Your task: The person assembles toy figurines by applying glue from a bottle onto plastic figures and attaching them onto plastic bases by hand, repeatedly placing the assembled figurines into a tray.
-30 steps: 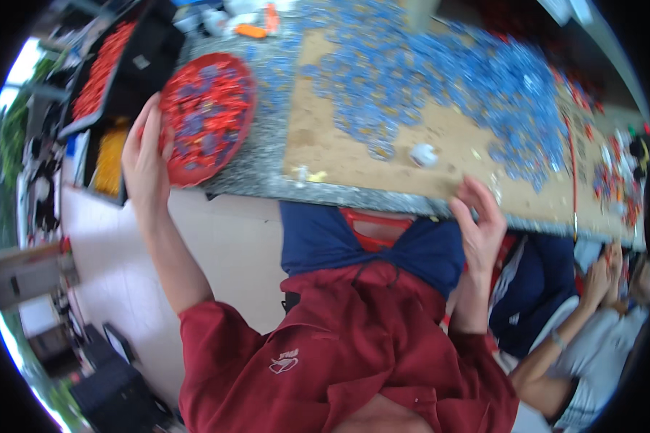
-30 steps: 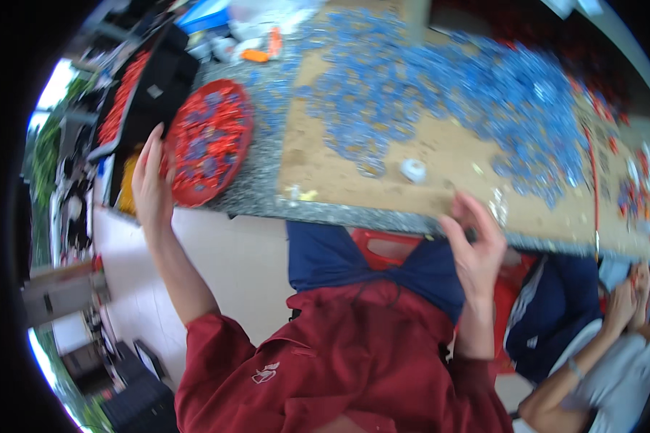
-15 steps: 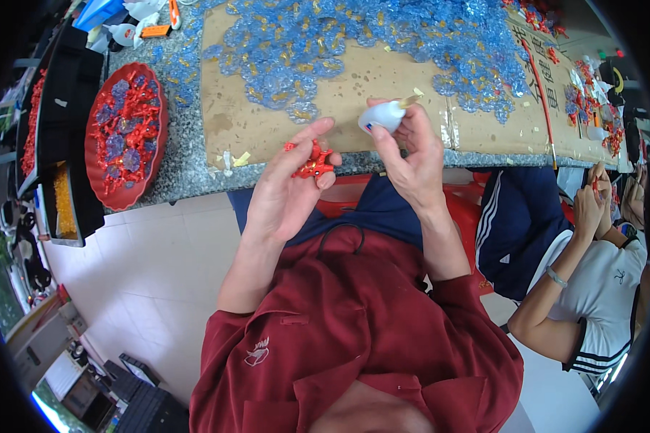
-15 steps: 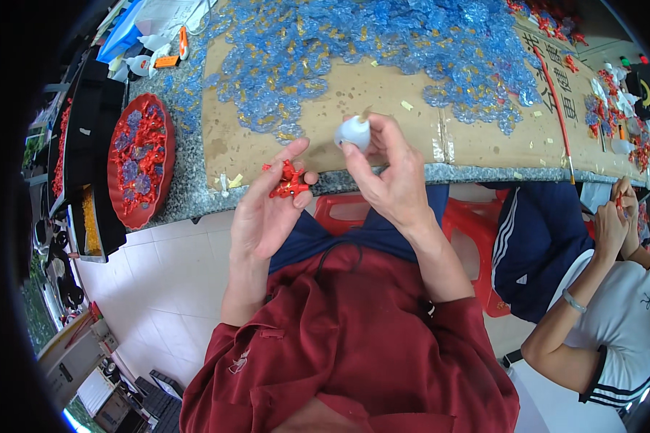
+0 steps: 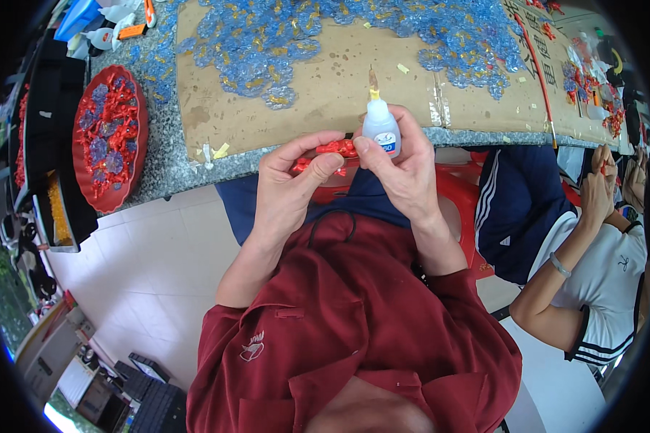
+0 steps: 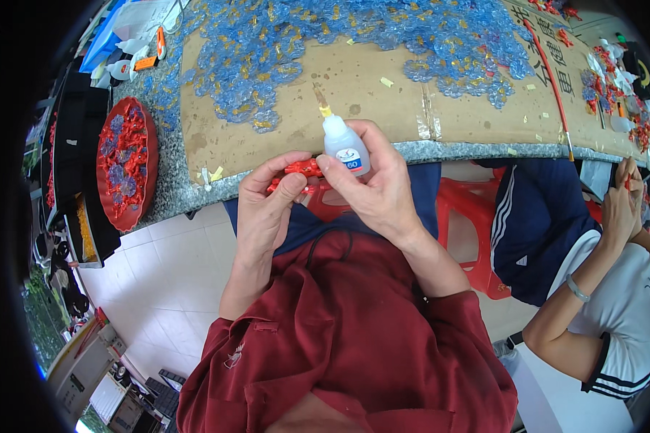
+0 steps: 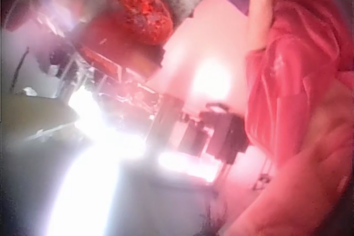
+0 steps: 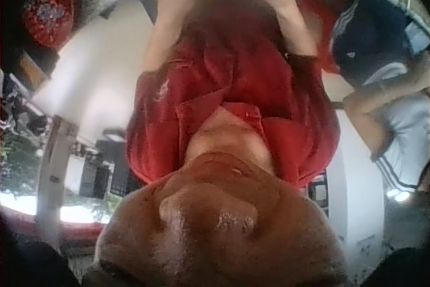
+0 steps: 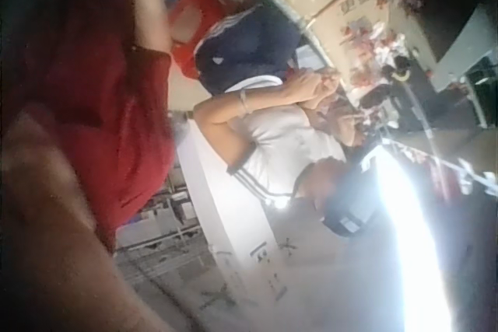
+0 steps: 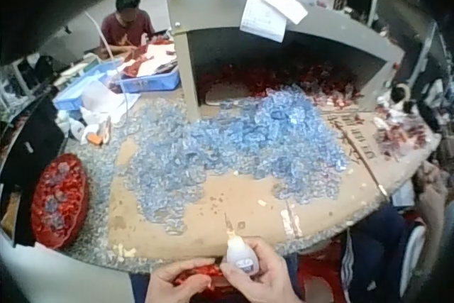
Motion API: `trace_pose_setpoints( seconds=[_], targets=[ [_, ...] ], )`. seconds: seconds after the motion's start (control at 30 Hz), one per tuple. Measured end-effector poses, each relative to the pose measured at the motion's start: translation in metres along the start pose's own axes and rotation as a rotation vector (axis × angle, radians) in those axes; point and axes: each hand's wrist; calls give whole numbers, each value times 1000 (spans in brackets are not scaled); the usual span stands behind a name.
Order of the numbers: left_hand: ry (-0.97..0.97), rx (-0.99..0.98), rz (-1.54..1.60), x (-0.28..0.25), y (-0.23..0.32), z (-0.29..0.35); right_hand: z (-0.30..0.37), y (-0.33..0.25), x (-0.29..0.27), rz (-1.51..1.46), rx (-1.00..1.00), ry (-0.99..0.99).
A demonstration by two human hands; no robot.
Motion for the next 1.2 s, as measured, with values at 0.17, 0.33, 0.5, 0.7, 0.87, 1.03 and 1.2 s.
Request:
trace_pose_setpoints(
  seconds=[0.17,0.33,0.5,0.7,0.87,1.03,1.2],
  targets=[
    [-148,-229,519,-16,-5,-1,6,-3,-8,243,-133,98],
    [-159,-398,896,-21,-12,0,15,-10,-17,594,-475,124],
    [-161,-387,947,-23,-12,-1,20,-17,-18,702,-462,91],
    [-169,-369,934,-23,-11,-1,19,-18,-15,724,-465,45],
    [-154,-353,876,-23,-11,0,20,-19,-14,697,-422,42],
    [-140,-335,823,-22,-10,0,23,-26,-14,692,-420,33],
    [-120,-327,763,-21,-11,0,22,-25,-13,693,-438,8]
  ],
)
Point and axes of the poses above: each hand's wrist, its own z-axis away from the middle knuckle, its own x-axis out of the palm, y = z × x, and after that the axes turned 1 degree about -x, right-handed
